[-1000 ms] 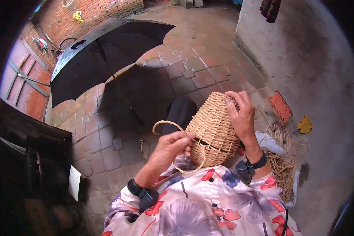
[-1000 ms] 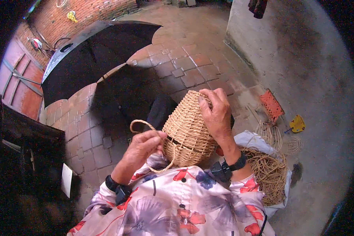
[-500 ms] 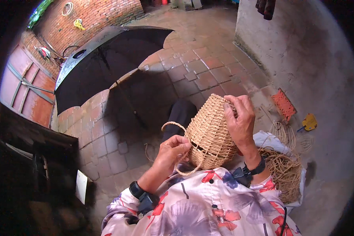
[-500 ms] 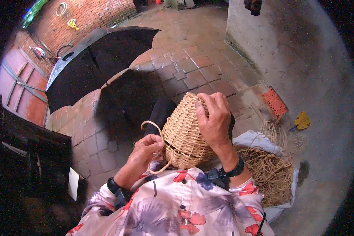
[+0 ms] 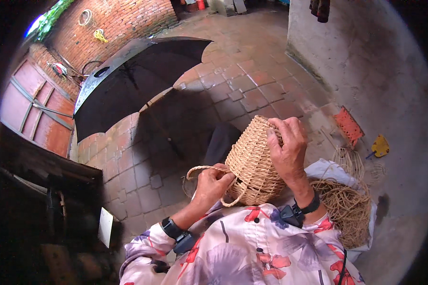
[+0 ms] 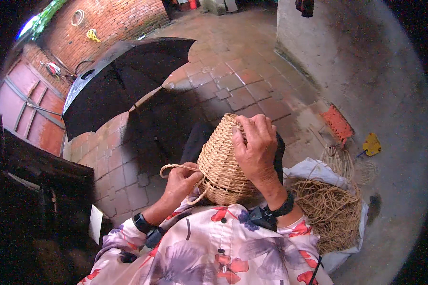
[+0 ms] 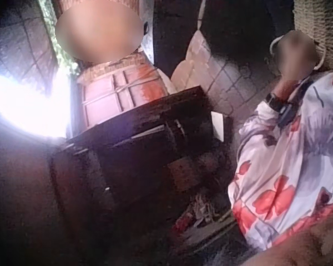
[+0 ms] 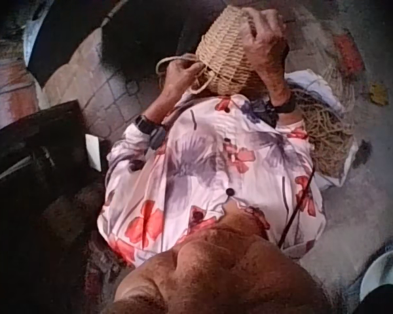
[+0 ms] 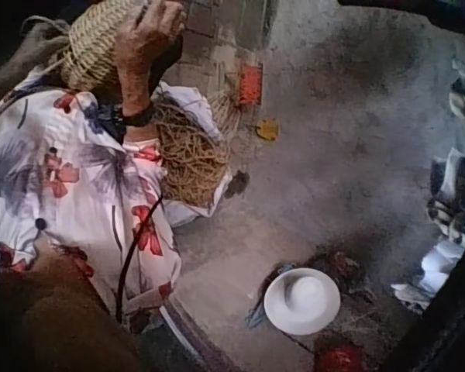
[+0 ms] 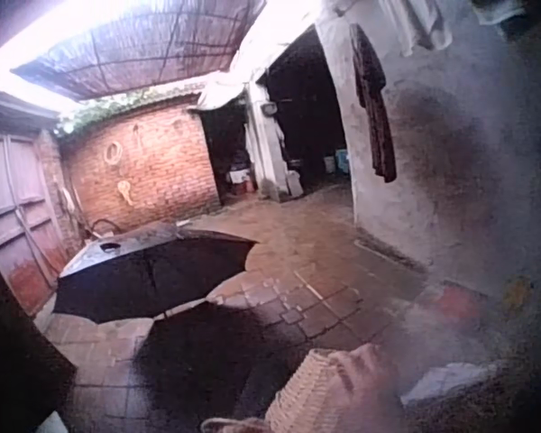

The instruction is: The person is weaving a wicker basket using dried plant fibers.

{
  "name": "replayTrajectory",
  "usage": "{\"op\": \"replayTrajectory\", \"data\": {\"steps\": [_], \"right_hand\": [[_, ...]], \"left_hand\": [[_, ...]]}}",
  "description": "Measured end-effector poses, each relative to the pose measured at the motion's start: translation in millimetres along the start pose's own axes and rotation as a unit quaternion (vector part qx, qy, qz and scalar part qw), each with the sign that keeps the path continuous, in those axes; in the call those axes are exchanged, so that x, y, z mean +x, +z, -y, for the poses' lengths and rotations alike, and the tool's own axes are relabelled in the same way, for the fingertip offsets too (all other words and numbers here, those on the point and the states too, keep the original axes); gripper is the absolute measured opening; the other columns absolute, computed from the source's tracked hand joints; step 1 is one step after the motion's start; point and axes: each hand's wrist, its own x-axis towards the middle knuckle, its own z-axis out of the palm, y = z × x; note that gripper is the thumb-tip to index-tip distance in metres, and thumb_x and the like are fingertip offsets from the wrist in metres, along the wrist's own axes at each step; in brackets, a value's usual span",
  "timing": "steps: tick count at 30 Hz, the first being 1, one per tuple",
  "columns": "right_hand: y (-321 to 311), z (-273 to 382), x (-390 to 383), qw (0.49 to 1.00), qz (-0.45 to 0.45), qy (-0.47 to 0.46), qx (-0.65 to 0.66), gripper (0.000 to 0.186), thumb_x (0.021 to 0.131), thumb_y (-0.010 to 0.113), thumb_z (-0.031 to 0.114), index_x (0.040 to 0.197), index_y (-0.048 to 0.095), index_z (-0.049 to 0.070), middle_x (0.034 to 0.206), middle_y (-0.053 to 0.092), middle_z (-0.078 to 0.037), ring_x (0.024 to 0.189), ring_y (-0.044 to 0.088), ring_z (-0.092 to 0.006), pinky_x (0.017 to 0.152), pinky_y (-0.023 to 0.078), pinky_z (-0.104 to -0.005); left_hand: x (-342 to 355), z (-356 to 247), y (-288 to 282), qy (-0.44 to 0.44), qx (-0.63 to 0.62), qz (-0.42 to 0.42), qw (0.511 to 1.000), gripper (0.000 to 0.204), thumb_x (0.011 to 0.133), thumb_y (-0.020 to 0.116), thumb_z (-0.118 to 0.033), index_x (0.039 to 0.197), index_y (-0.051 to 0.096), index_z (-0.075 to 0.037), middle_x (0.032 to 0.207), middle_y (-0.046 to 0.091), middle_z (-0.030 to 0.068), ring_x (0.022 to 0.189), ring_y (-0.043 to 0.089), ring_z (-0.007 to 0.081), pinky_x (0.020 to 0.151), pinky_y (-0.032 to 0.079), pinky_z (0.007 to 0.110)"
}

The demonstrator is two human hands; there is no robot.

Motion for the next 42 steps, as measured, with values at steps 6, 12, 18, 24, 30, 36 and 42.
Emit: {"op": "replayTrajectory", "data": {"steps": [6, 12, 18, 24, 30, 36, 42], "right_hand": [[5.2, -7.2, 0.7, 1.0, -0.001, -0.017, -0.019, 0.022, 0.08, 0.067, 0.011, 0.101, 0.063, 0.006, 0.087, 0.052, -0.009, 0.086, 0.053, -0.0291, 0.075, 0.041, -0.0418], [8.9, -8.4, -1.8, 0.999, -0.014, -0.029, -0.013, 0.022, 0.081, 0.067, 0.012, 0.101, 0.062, 0.006, 0.087, 0.052, -0.009, 0.085, 0.053, -0.0292, 0.075, 0.041, -0.0421], [8.7, -15.3, -0.9, 1.0, 0.005, -0.023, -0.017, 0.019, 0.081, 0.066, 0.012, 0.099, 0.062, 0.006, 0.087, 0.052, -0.01, 0.085, 0.054, -0.0292, 0.075, 0.042, -0.0415], [9.3, -23.2, 4.6, 0.995, 0.022, 0.023, 0.096, 0.019, 0.081, 0.066, 0.014, 0.096, 0.063, 0.005, 0.089, 0.055, -0.011, 0.084, 0.057, -0.0334, 0.075, 0.046, -0.0442], [29.2, -28.1, 38.5, 0.976, 0.22, 0.005, -0.004, 0.028, 0.084, 0.065, 0.029, 0.09, 0.066, 0.003, 0.089, 0.065, -0.018, 0.086, 0.063, -0.0364, 0.076, 0.05, -0.045], [31.5, -38.9, 33.3, 0.98, 0.197, -0.014, 0.018, 0.024, 0.084, 0.064, 0.026, 0.087, 0.067, 0.003, 0.086, 0.066, -0.018, 0.083, 0.064, -0.0365, 0.074, 0.05, -0.0447], [30.9, -38.7, 32.9, 0.981, 0.192, -0.015, 0.039, 0.023, 0.084, 0.064, 0.024, 0.088, 0.067, 0.002, 0.087, 0.067, -0.017, 0.084, 0.064, -0.0352, 0.074, 0.05, -0.0425]], "left_hand": [[1.6, -16.0, 7.1, 0.111, 0.179, -0.019, 0.977, 0.027, 0.085, 0.052, -0.025, 0.084, 0.063, -0.001, 0.077, 0.061, 0.0254, 0.074, 0.06, 0.046, 0.065, 0.046, 0.05], [9.2, -1.0, 15.4, 0.065, 0.08, -0.068, 0.992, 0.024, 0.082, 0.054, -0.022, 0.082, 0.064, 0.0, 0.072, 0.063, 0.021, 0.067, 0.066, 0.033, 0.063, 0.048, 0.044], [25.7, 23.5, -17.3, -0.031, -0.188, 0.165, 0.968, 0.016, 0.089, 0.068, -0.018, 0.087, 0.059, -0.006, 0.064, 0.058, -0.0008, 0.051, 0.053, 0.0078, 0.047, 0.041, 0.02], [21.8, 20.0, -18.2, -0.024, -0.264, 0.26, 0.928, 0.015, 0.093, 0.063, -0.02, 0.089, 0.058, -0.007, 0.063, 0.058, -0.0001, 0.052, 0.054, 0.0069, 0.043, 0.04, 0.02], [20.5, 2.2, -8.9, 0.021, -0.174, 0.255, 0.951, 0.012, 0.092, 0.064, -0.015, 0.089, 0.062, -0.003, 0.07, 0.061, 0.0027, 0.054, 0.056, 0.0083, 0.044, 0.041, 0.022], [26.8, 9.2, -25.1, 0.224, 0.107, -0.018, 0.969, 0.008, 0.082, 0.063, -0.009, 0.082, 0.064, -0.001, 0.06, 0.063, 0.0116, 0.051, 0.062, 0.0172, 0.047, 0.047, 0.031], [44.8, 85.0, -78.1, 0.078, 0.239, -0.229, 0.94, 0.017, 0.075, 0.067, -0.019, 0.077, 0.067, -0.002, 0.067, 0.066, 0.0157, 0.064, 0.067, 0.0299, 0.06, 0.051, 0.04]]}}
